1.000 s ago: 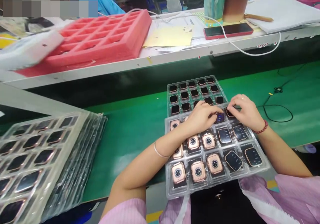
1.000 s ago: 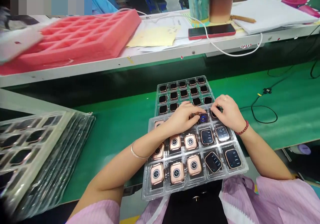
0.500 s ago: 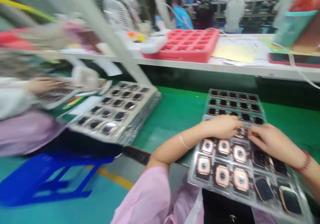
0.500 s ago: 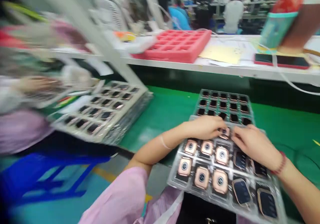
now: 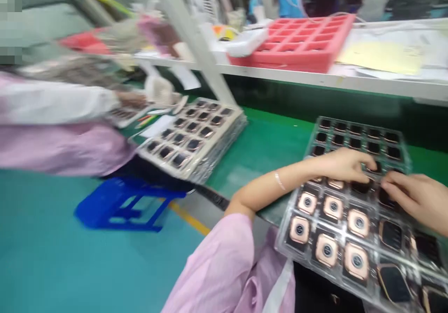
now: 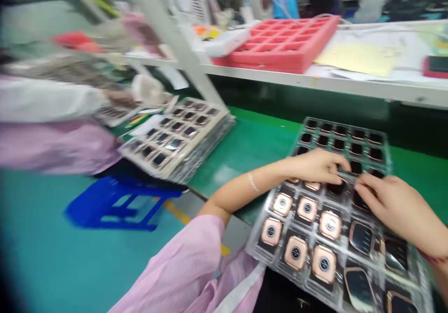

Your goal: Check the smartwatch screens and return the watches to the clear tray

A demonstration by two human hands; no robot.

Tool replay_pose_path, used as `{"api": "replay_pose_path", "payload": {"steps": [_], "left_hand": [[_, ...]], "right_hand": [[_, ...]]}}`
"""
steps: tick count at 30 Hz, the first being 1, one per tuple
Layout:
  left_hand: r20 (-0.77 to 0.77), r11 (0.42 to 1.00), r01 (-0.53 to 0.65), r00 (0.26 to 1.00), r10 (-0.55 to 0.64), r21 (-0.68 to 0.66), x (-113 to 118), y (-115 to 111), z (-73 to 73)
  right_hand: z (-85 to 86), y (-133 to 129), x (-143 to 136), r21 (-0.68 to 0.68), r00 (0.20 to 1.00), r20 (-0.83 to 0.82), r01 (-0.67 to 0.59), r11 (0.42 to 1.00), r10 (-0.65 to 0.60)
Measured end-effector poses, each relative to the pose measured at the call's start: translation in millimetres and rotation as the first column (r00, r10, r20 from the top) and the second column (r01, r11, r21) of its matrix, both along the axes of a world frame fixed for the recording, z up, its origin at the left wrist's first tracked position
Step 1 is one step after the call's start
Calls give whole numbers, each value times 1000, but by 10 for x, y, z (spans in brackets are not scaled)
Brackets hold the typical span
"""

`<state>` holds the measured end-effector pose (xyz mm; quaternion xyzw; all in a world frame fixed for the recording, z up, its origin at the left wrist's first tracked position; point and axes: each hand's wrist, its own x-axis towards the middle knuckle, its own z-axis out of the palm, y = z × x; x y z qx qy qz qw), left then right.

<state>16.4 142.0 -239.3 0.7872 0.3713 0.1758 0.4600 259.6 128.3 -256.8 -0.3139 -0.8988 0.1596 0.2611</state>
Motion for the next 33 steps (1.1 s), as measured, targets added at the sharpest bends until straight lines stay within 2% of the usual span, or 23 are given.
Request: {"api": "replay_pose_path", "payload": {"steps": [2, 3, 6, 7, 9, 10, 12, 14, 16, 19, 20, 22, 24, 25, 27, 29, 31, 33], "left_hand": [[46, 997, -36, 998, 39, -73, -25, 16, -42], [50, 994, -50, 997, 56, -98, -31, 25, -52], [23, 991, -77, 997, 80, -110, -27, 27, -42], [5, 993, -76, 997, 76, -87, -21, 16, -31], [-58, 998, -60, 996, 61, 12, -5, -17, -13], [-109, 996, -43, 993, 52, 82, 3, -35, -9], [-239, 972, 12, 970, 46, 236, 16, -71, -10], [-362, 934, 77, 930, 59, 349, 24, -110, -6], [-445, 906, 111, 891, 91, 408, 25, -160, 29], [-462, 893, 108, 879, 119, 436, -5, -257, 154], [-436, 901, 120, 896, 82, 416, -23, -292, 203], [-340, 937, 190, 937, -83, 293, -63, -354, 276], [-208, 953, 282, 944, -256, 106, -95, -396, 282], [-145, 954, 299, 945, -292, 26, -102, -407, 256], [-27, 967, 241, 969, -244, -83, -96, -412, 156], [72, 978, 132, 990, -121, -162, -67, -403, 37], [132, 973, 62, 991, -32, -224, -32, -395, -52], [138, 976, 33, 990, -2, -217, -8, -397, -88]], "right_hand": [[47, -37, -12, -12, 958, 267, 108, 994, -101], [73, -47, -26, 2, 939, 317, 137, 991, -131], [149, -53, -77, 60, 896, 387, 212, 975, -218], [180, -60, -87, 116, 878, 382, 262, 958, -287], [261, -112, -91, 210, 853, 335, 348, 914, -401], [308, -162, -87, 226, 855, 307, 362, 905, -419], [398, -305, -84, 163, 902, 296, 278, 946, -316], [451, -476, -106, 51, 929, 352, 100, 994, -112], [455, -620, -147, -18, 894, 446, -41, 999, 45], [434, -700, -187, -73, 843, 523, -104, 992, 127], [436, -689, -184, -108, 856, 497, -97, 989, 138], [454, -631, -157, -196, 918, 377, -55, 979, 127], [464, -564, -116, -263, 974, 224, 17, 965, 44], [456, -540, -97, -277, 987, 158, 65, 959, -21], [411, -523, -69, -283, 985, 64, 173, 943, -162], [345, -543, -56, -282, 966, 10, 250, 926, -258], [289, -580, -55, -288, 955, -10, 281, 916, -296], [260, -614, -58, -291, 951, -13, 291, 911, -308]]}}
